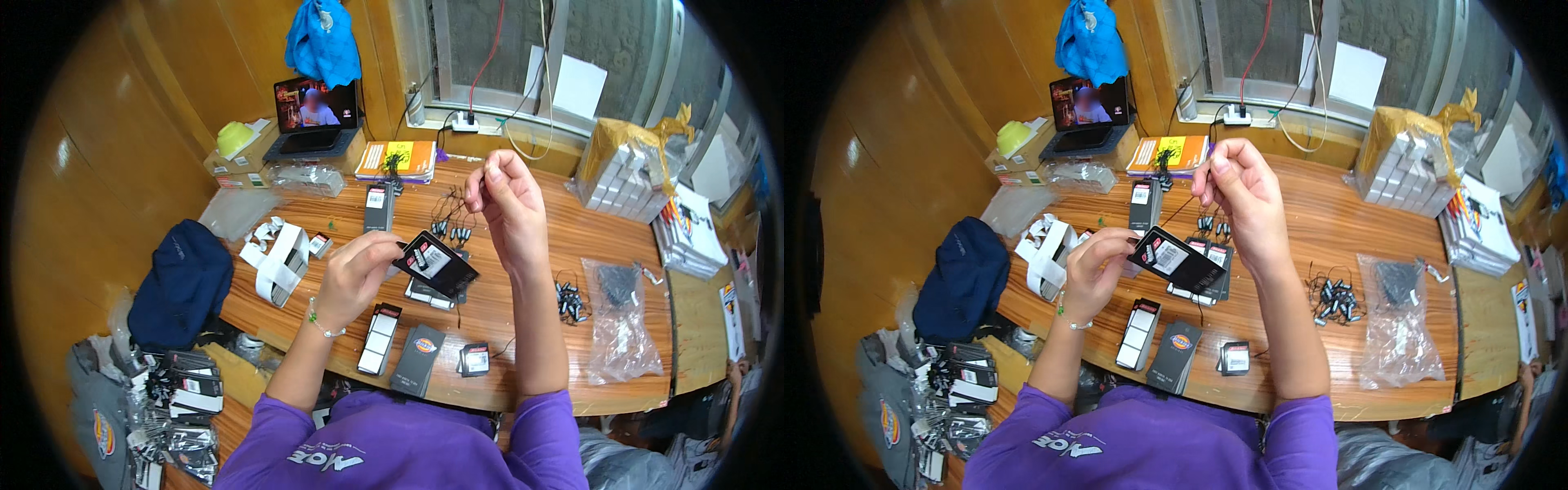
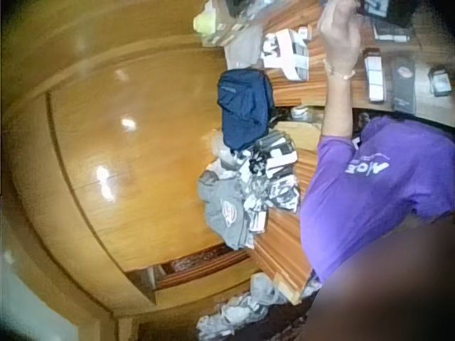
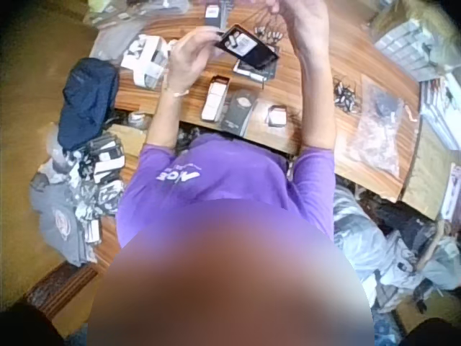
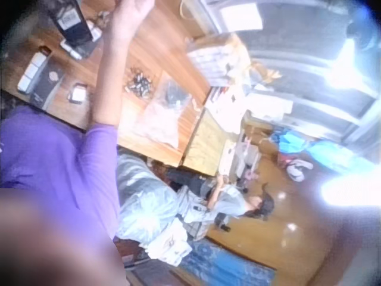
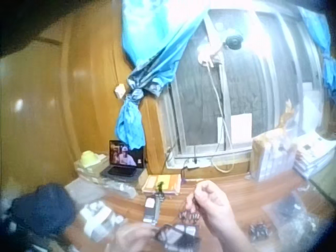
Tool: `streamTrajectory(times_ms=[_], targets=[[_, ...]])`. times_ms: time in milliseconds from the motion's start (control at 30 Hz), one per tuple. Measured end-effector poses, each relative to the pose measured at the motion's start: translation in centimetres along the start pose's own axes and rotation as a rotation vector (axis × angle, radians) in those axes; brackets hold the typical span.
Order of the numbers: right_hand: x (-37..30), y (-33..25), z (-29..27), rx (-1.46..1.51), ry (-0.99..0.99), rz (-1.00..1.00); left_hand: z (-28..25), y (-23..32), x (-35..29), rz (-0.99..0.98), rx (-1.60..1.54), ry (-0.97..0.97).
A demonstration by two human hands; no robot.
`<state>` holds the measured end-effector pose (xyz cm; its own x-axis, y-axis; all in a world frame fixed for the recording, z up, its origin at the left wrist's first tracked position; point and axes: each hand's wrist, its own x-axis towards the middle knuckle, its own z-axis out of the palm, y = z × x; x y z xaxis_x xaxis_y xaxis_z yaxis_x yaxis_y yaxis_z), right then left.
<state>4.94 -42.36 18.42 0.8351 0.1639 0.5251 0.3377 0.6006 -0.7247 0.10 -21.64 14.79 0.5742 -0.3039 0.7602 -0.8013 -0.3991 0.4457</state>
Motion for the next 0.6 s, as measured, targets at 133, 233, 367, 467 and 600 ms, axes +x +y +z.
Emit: streamTrajectory(times_ms=[133, 233, 367, 467, 600], targets=[[0.1, 0.7, 1.1, -0.065, 0.025, -0.057, -0.6, -0.8, 0.8, -0.05, -0.12, -0.024], [-0.5, 1.7, 1.9, -0.131, 0.044, -0.03, -0.3, -2.1, 0.0, -0.176, -0.297, -0.007], [-1.3, 2.9, 3.3, -0.164, 0.027, 0.055, -0.9, -2.6, -0.5, -0.247, -0.194, -0.013], [-2.0, 3.9, 3.9, -0.212, 0.026, 0.11, -0.6, -3.7, -1.6, -0.337, -0.166, 0.01], [-1.7, 4.8, 2.5, -0.314, 0.003, 0.144, -0.8, -4.8, -0.4, 0.038, 0.134, 0.126]])
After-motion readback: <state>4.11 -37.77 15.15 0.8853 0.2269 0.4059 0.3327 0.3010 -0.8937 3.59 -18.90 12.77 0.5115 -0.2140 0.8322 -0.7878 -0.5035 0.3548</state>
